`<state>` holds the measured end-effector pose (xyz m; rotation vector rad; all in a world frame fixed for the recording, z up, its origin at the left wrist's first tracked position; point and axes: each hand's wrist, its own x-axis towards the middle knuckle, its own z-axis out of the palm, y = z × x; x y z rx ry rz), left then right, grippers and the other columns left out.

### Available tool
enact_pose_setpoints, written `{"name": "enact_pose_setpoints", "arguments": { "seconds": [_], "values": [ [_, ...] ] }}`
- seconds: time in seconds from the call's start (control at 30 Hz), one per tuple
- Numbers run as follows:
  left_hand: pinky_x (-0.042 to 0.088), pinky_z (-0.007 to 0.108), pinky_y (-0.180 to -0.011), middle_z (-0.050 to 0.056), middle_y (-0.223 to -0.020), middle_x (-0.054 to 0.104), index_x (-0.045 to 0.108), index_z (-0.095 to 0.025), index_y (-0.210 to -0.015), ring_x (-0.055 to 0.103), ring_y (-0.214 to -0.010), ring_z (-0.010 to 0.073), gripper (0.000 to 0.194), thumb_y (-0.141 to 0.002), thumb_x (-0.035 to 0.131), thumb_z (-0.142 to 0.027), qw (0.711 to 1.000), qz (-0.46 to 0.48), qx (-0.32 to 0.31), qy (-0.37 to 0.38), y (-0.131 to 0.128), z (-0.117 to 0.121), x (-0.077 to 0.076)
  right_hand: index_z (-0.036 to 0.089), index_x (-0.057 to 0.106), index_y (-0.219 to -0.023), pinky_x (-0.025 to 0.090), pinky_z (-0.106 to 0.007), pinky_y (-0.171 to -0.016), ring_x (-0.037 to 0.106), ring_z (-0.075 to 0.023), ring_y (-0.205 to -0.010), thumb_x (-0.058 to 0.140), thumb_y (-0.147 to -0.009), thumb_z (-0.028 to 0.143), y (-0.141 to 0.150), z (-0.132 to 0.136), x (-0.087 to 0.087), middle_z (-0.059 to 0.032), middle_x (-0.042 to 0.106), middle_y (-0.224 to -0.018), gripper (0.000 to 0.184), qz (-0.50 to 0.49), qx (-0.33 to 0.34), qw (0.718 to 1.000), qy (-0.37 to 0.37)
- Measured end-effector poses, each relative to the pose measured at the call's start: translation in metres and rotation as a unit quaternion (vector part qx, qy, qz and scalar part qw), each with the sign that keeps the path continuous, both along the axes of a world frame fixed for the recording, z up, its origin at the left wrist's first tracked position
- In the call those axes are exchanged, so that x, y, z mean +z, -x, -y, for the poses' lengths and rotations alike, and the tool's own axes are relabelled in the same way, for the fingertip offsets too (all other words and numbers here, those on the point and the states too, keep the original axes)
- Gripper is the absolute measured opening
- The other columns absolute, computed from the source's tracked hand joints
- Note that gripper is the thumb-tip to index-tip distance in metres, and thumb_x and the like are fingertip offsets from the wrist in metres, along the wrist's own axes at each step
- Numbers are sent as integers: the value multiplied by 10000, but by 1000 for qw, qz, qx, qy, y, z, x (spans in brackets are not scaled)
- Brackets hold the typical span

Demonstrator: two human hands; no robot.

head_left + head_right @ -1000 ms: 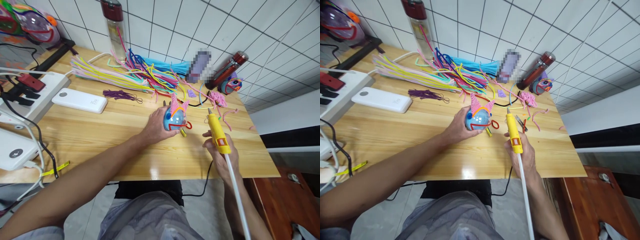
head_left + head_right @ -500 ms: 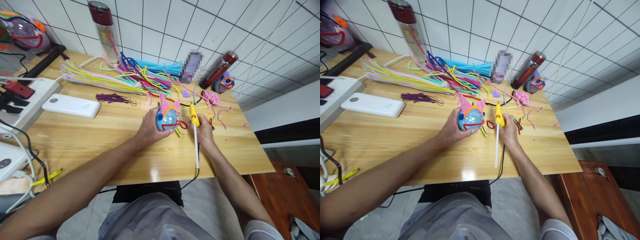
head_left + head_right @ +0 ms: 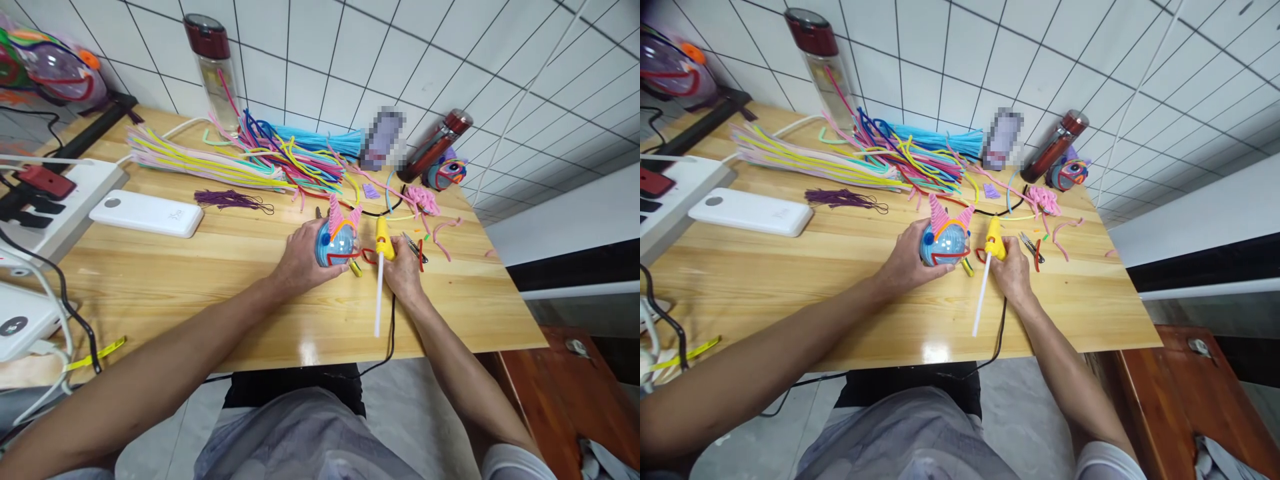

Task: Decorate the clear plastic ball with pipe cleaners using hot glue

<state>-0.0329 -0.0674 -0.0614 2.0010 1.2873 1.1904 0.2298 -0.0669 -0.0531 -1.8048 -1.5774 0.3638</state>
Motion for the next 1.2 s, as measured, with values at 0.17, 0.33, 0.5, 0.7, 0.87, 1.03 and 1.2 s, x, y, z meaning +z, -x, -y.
{"name": "enact_pose_setpoints", "arguments": {
  "seconds": [0.17, 0.33, 0.5, 0.7, 0.87, 1.03, 1.2],
  "values": [
    [445, 567, -1205, 204, -1518, 634, 460, -193, -1554, 615, -1413, 404, 972, -746, 913, -489, 999, 10, -41, 35, 0, -7, 3, 255, 559, -1036, 537, -361, -787, 643, -185, -787, 793, -796, 452, 4, 19, 19, 14, 692, -898, 388, -136, -18, 986, -93],
    [420, 592, -1238, 216, -1510, 631, 508, -178, -1515, 576, -1449, 442, 1050, -644, 974, -533, 997, 6, -43, 66, 8, -10, 6, 264, 541, -1019, 536, -317, -696, 626, -154, -726, 851, -785, 395, 23, 41, 37, 48, 679, -845, 409, -192, 13, 971, -139],
    [371, 649, -1272, 230, -1567, 575, 463, -195, -1577, 485, -1534, 482, 1274, -504, 1031, -581, 996, 40, -46, 68, 13, -11, 0, 271, 521, -1008, 571, -331, -693, 661, -165, -730, 848, -784, 392, 41, 48, 44, 44, 679, -829, 415, -199, 31, 965, -169],
    [457, 563, -1205, 239, -1573, 547, 510, -166, -1530, 562, -1434, 393, 1032, -707, 899, -652, 993, 113, 6, -40, 26, -3, 26, 272, 524, -1011, 585, -342, -699, 657, -165, -729, 849, -770, 366, 51, 53, 47, 42, 672, -841, 416, -249, 31, 950, -187],
    [541, 336, -776, 32, -898, 701, 718, -210, -1029, 621, -772, 176, 319, -857, 824, -457, 978, 209, 10, 19, 9, 39, 76, 275, 531, -1036, 594, -330, -697, 664, -162, -773, 855, -808, 364, 60, 62, 56, 24, 672, -915, 406, -269, 35, 939, -213],
    [499, 281, -685, 14, -861, 738, 760, -199, -935, 612, -691, 132, 284, -792, 883, -411, 923, 316, -101, 193, -27, 72, 81, 279, 539, -1021, 599, -316, -695, 677, -159, -786, 854, -827, 388, 77, 67, 63, 26, 672, -918, 386, -291, 60, 928, -226],
    [503, 272, -662, -11, -686, 674, 741, -196, -794, 611, -638, 128, 254, -857, 808, -432, 884, 401, -93, 220, -30, 70, 72, 274, 557, -1033, 596, -318, -681, 677, -163, -763, 850, -836, 374, 88, 72, 63, 21, 680, -895, 367, -306, 77, 925, -211]
  ]
}}
